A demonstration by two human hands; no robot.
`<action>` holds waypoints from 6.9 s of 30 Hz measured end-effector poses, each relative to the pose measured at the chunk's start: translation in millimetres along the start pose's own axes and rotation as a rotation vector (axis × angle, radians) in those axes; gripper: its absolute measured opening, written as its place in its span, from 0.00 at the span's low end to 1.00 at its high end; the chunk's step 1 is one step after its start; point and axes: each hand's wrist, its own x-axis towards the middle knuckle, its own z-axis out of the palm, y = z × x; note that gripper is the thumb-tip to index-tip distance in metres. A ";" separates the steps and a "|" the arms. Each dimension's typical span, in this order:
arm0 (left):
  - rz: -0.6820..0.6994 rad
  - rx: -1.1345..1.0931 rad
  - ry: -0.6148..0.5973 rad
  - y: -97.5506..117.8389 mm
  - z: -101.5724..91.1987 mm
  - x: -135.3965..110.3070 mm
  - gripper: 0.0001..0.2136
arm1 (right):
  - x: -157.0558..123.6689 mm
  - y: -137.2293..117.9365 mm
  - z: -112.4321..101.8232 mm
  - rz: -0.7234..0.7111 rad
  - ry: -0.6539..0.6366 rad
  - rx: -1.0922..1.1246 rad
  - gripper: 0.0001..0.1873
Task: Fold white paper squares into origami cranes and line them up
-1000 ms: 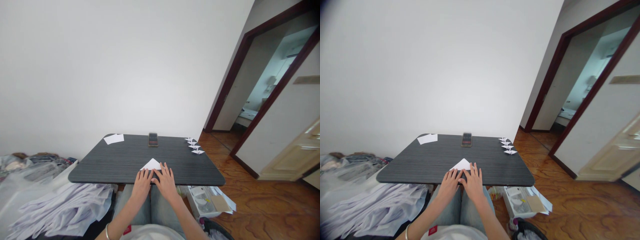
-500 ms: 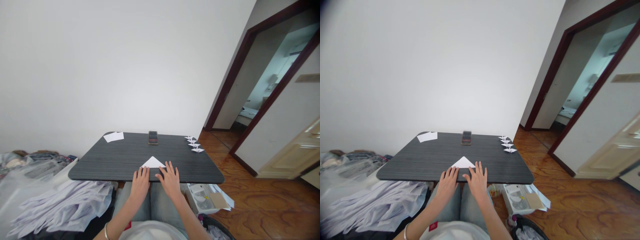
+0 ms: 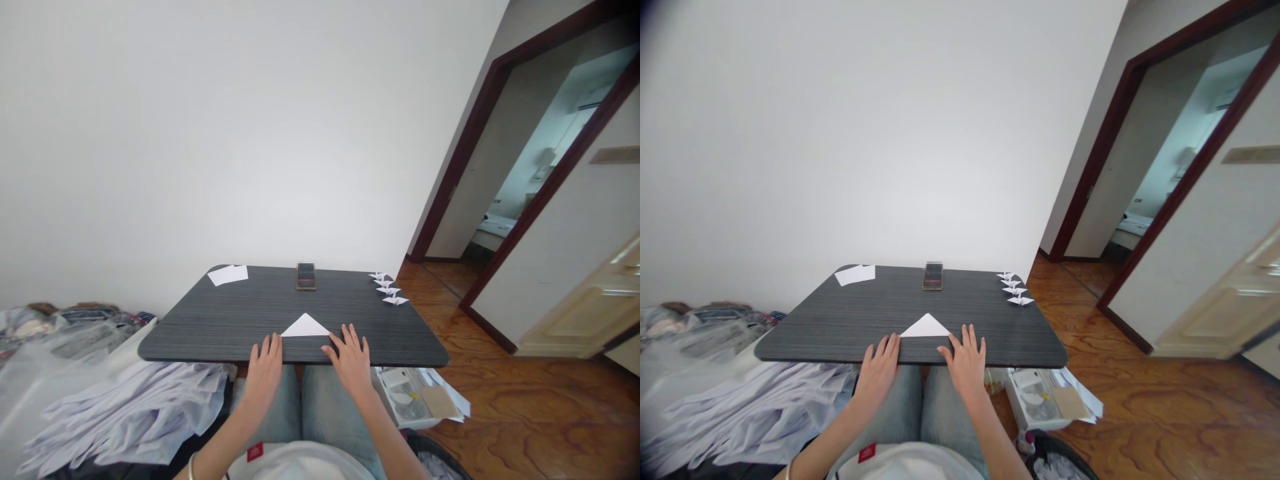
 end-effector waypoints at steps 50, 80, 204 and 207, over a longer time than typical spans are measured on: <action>-0.084 -0.611 -0.057 -15.6 19.7 64.9 0.15 | 20.7 2.1 21.9 0.064 0.013 0.345 0.09; -0.239 -1.478 0.042 -27.3 8.7 63.2 0.14 | 45.2 7.8 24.0 0.163 0.080 1.240 0.13; -0.142 -1.655 -0.027 -31.7 -77.5 43.6 0.08 | 4.8 -28.4 -55.1 0.143 -0.120 1.479 0.18; -0.119 -1.614 -0.062 -33.8 -74.4 43.0 0.09 | 6.7 -24.0 -57.2 0.151 -0.160 1.499 0.21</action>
